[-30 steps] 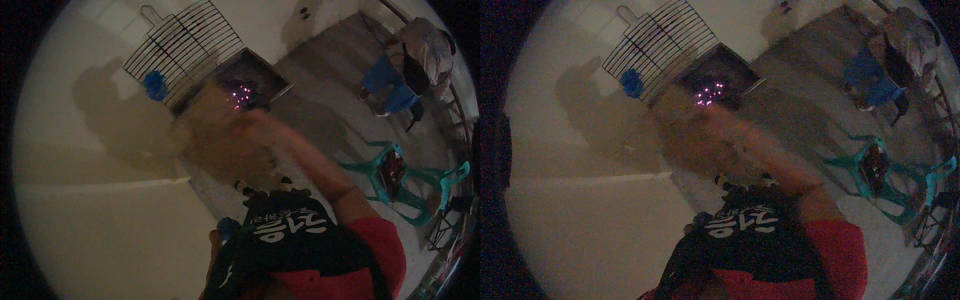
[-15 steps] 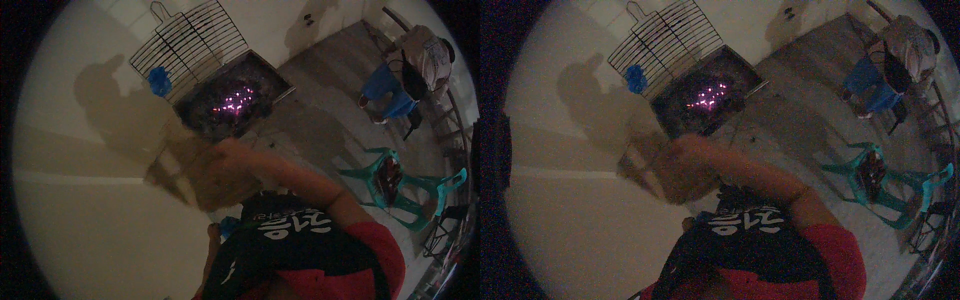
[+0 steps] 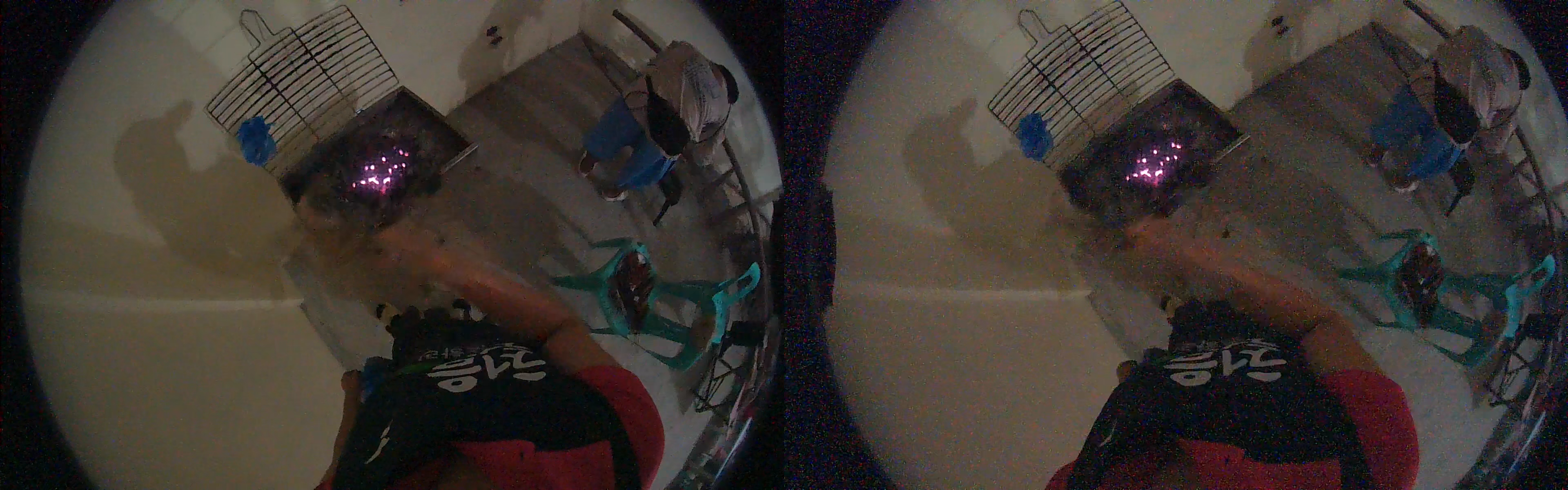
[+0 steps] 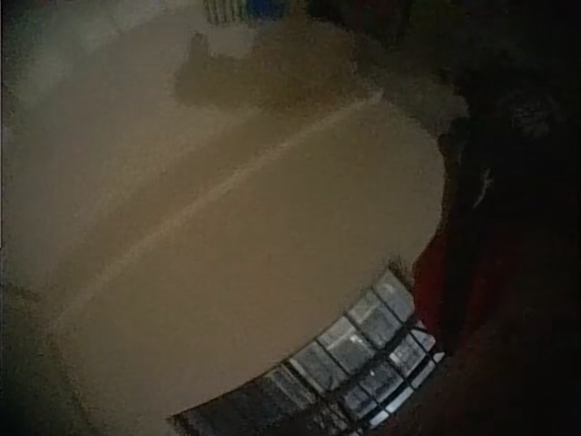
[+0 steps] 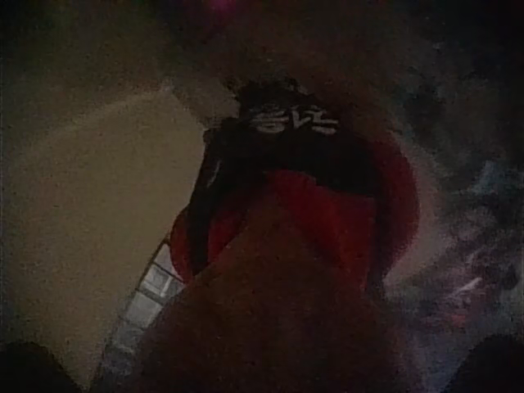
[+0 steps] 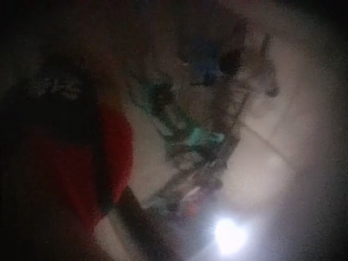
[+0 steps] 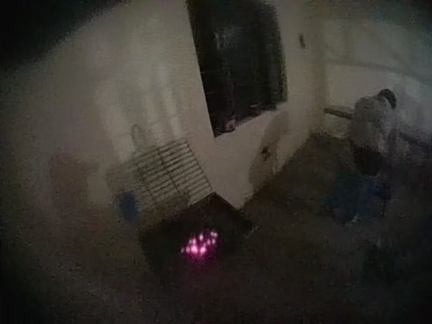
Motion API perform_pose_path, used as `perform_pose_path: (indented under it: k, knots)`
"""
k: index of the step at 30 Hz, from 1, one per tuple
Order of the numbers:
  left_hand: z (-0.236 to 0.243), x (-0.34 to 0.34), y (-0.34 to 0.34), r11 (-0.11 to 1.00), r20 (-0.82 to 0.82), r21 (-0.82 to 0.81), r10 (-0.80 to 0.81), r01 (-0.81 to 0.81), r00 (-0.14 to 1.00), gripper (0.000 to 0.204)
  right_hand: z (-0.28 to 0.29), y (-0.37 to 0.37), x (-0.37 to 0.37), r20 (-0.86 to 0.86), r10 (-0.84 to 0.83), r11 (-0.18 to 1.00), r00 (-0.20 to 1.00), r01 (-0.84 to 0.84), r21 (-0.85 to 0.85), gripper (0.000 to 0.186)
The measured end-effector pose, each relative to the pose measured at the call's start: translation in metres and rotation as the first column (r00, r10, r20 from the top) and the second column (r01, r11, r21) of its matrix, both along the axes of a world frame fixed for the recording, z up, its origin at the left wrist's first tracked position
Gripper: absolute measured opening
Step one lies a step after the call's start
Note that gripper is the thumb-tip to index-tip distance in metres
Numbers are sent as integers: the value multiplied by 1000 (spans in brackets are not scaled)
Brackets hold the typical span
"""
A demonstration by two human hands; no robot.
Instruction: The person fans a charcoal grill by hand with a piece of cardboard to keep the embers hot while turning a piece of coal over with their other hand.
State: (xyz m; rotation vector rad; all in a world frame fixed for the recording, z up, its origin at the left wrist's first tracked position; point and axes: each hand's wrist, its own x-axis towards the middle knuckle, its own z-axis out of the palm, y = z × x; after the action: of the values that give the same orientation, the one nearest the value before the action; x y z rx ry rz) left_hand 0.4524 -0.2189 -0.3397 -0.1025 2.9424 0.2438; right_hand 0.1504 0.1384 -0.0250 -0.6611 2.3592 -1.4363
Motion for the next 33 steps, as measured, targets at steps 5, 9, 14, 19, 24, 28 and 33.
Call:
perform_pose_path:
  k: [5, 9, 14, 19, 24, 28, 33]
  knots:
    - [-6, -1, 4, 982, 43, -188, -29, 37, 999, 10, -34, 68, -25, 193, -211, 878, 958, 273, -394, 27]
    - [-19, 23, 18, 991, 103, -126, 49, -36, 993, 9, -15, 211, -51, -435, -556, 573, 708, 706, 416, 31]
    - [-9, 21, 18, 995, 130, -93, 54, -42, 990, 9, 4, 146, -43, -350, -584, 675, 732, 678, 291, 29]
    - [6, 2, 10, 998, 69, -59, 32, -28, 997, 9, 34, -4, -9, 46, 89, 989, 995, -83, -124, 23]
    - [0, 15, 8, 996, 63, -48, 73, -70, 995, 9, 64, 102, -32, -72, -447, 859, 892, 450, 245, 31]
    - [-8, 9, 14, 996, 114, -78, 46, -37, 992, 9, 33, 211, -50, -716, -191, 285, 672, 736, 614, 26]
    - [-4, -32, 4, 991, 69, -101, -84, 91, 994, 9, -33, 95, -57, -244, -315, 891, 917, 375, 256, 21]
